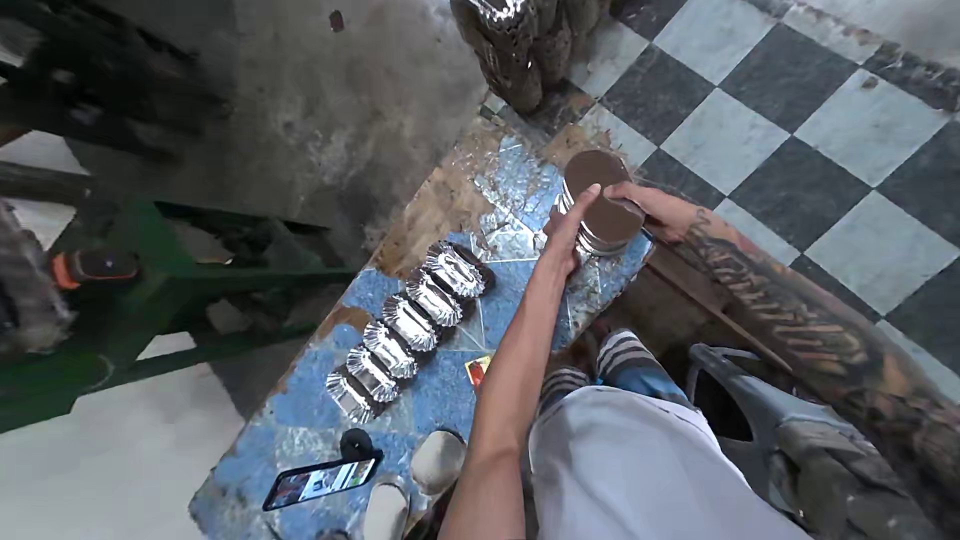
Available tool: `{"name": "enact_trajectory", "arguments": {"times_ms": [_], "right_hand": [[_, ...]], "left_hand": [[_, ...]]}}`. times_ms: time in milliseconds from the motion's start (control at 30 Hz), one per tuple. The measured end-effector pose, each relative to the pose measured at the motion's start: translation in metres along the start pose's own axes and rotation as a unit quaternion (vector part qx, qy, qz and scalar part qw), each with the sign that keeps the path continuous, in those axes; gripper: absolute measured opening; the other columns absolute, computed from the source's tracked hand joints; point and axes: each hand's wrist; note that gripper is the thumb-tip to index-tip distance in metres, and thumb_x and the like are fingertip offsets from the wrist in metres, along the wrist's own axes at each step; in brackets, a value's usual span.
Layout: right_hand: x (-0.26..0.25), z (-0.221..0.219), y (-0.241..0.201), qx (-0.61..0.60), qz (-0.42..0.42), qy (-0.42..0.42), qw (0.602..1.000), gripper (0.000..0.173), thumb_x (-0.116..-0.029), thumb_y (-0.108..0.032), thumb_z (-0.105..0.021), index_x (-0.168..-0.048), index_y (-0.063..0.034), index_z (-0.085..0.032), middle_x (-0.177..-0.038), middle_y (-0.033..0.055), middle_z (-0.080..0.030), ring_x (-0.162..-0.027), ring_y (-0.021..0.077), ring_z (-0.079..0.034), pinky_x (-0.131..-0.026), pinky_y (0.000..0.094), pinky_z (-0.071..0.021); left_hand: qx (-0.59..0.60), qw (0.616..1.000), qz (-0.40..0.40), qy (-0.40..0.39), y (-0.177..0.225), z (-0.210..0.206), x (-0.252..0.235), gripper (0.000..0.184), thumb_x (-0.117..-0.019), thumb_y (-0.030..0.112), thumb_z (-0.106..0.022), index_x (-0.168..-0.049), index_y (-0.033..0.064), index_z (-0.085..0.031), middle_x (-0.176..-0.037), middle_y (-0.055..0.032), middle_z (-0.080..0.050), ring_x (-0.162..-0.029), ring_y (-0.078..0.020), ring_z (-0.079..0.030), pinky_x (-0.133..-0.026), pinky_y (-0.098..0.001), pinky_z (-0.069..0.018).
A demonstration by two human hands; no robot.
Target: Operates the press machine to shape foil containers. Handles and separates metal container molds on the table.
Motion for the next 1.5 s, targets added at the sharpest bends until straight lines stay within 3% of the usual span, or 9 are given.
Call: {"name": "enact_trajectory", "arguments": {"times_ms": [300, 500, 667, 833, 933, 1067, 1200, 1367, 1500], "right_hand": [[-0.004, 0.035, 0.041, 0.087, 0.126, -0.124, 0.980, 0.067, -0.0897, -0.051, -0.070, -0.143, -0.0170, -0.049, -0.109, 0.0002, -0.073, -0.094, 0.0115, -0.072, -0.082, 0.0345, -0.0625], [0.026, -0.004, 0.018, 0.327, 0.151, -0.216, 0.908, 0.107, -0.0707, -0.017, -0.085, -0.161, -0.0176, -0.028, -0.130, 0.0032, -0.064, -0.108, 0.0074, -0.067, -0.092, 0.0277, -0.0580], [0.006, -0.035, 0.036, 0.579, 0.394, -0.165, 0.694, 0.119, -0.0557, -0.057, -0.087, -0.160, -0.0248, -0.039, -0.145, 0.0270, -0.048, -0.132, 0.0514, -0.043, -0.101, 0.0721, -0.0368], [0.000, -0.062, 0.061, 0.707, 0.477, -0.147, 0.500, 0.119, -0.0503, -0.042, -0.096, -0.157, -0.0300, -0.043, -0.142, 0.0304, -0.050, -0.125, 0.0555, -0.049, -0.103, 0.0749, -0.0331], [0.001, -0.060, 0.069, 0.723, 0.435, -0.155, 0.514, 0.125, -0.0575, -0.050, -0.094, -0.163, -0.0249, -0.032, -0.163, 0.0303, -0.028, -0.144, 0.0537, -0.035, -0.114, 0.0699, -0.0286], [-0.009, -0.016, 0.063, 0.659, 0.402, -0.161, 0.614, 0.129, -0.0582, -0.068, -0.086, -0.163, -0.0181, -0.030, -0.167, 0.0273, -0.021, -0.153, 0.0517, -0.020, -0.123, 0.0639, -0.0234], [-0.022, 0.009, 0.073, 0.502, 0.350, -0.193, 0.767, 0.143, -0.0543, -0.059, -0.094, -0.164, -0.0055, -0.020, -0.167, 0.0270, -0.016, -0.154, 0.0430, -0.022, -0.121, 0.0573, -0.0311], [-0.018, -0.014, 0.117, 0.305, 0.437, -0.096, 0.841, 0.081, -0.1060, -0.055, -0.037, -0.164, -0.0013, -0.018, -0.171, 0.0174, -0.017, -0.158, 0.0276, -0.022, -0.128, 0.0433, -0.0241], [-0.004, -0.023, 0.126, 0.237, 0.408, -0.063, 0.879, 0.060, -0.1114, -0.031, -0.035, -0.164, -0.0042, -0.024, -0.174, 0.0113, -0.013, -0.159, 0.0231, -0.020, -0.129, 0.0409, -0.0226]], "left_hand": [[0.027, 0.984, -0.173, 0.036, -0.040, -0.005, 0.049, 0.104, -0.0816, 0.055, -0.077, -0.162, 0.0283, -0.016, -0.159, -0.0221, -0.032, -0.128, -0.0367, -0.053, -0.093, -0.0562, -0.0532], [0.166, 0.950, -0.264, 0.005, -0.098, 0.022, 0.087, 0.120, -0.0759, 0.049, -0.080, -0.163, 0.0227, -0.002, -0.145, -0.0075, -0.052, -0.114, -0.0111, -0.064, -0.094, -0.0361, -0.0575], [-0.113, 0.945, -0.307, -0.020, -0.115, 0.114, 0.106, 0.121, -0.0717, 0.044, -0.089, -0.164, 0.0088, -0.018, -0.166, -0.0125, -0.030, -0.147, -0.0189, -0.040, -0.116, -0.0404, -0.0435], [-0.392, 0.842, -0.368, 0.045, -0.112, 0.134, 0.104, 0.141, -0.0593, 0.058, -0.093, -0.163, 0.0010, -0.015, -0.172, -0.0200, -0.004, -0.159, -0.0343, -0.009, -0.128, -0.0505, -0.0223], [-0.433, 0.810, -0.395, 0.021, -0.116, 0.124, 0.081, 0.141, -0.0569, 0.048, -0.096, -0.162, -0.0033, -0.016, -0.170, -0.0253, -0.011, -0.158, -0.0391, -0.012, -0.129, -0.0514, -0.0150], [-0.397, 0.834, -0.384, -0.003, -0.108, 0.124, 0.069, 0.142, -0.0510, 0.029, -0.101, -0.162, 0.0012, -0.016, -0.164, -0.0244, -0.025, -0.150, -0.0343, -0.034, -0.120, -0.0448, -0.0391], [-0.354, 0.846, -0.398, -0.025, -0.103, 0.118, 0.063, 0.156, -0.0507, 0.040, -0.101, -0.163, 0.0010, 0.000, -0.169, -0.0272, 0.001, -0.155, -0.0348, -0.023, -0.121, -0.0461, -0.0371], [-0.331, 0.857, -0.394, 0.005, -0.105, 0.116, 0.060, 0.148, -0.0514, 0.034, -0.098, -0.163, 0.0092, -0.004, -0.166, -0.0222, -0.020, -0.149, -0.0283, -0.037, -0.118, -0.0435, -0.0424], [-0.333, 0.844, -0.421, 0.012, -0.114, 0.114, 0.061, 0.152, -0.0542, 0.038, -0.096, -0.163, 0.0021, 0.004, -0.168, -0.0289, 0.000, -0.157, -0.0353, -0.017, -0.124, -0.0466, -0.0300]]}}
Point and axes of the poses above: each hand's wrist, its own x-axis away from the middle knuckle, its own z-axis out of the back of the hand, y = z × x
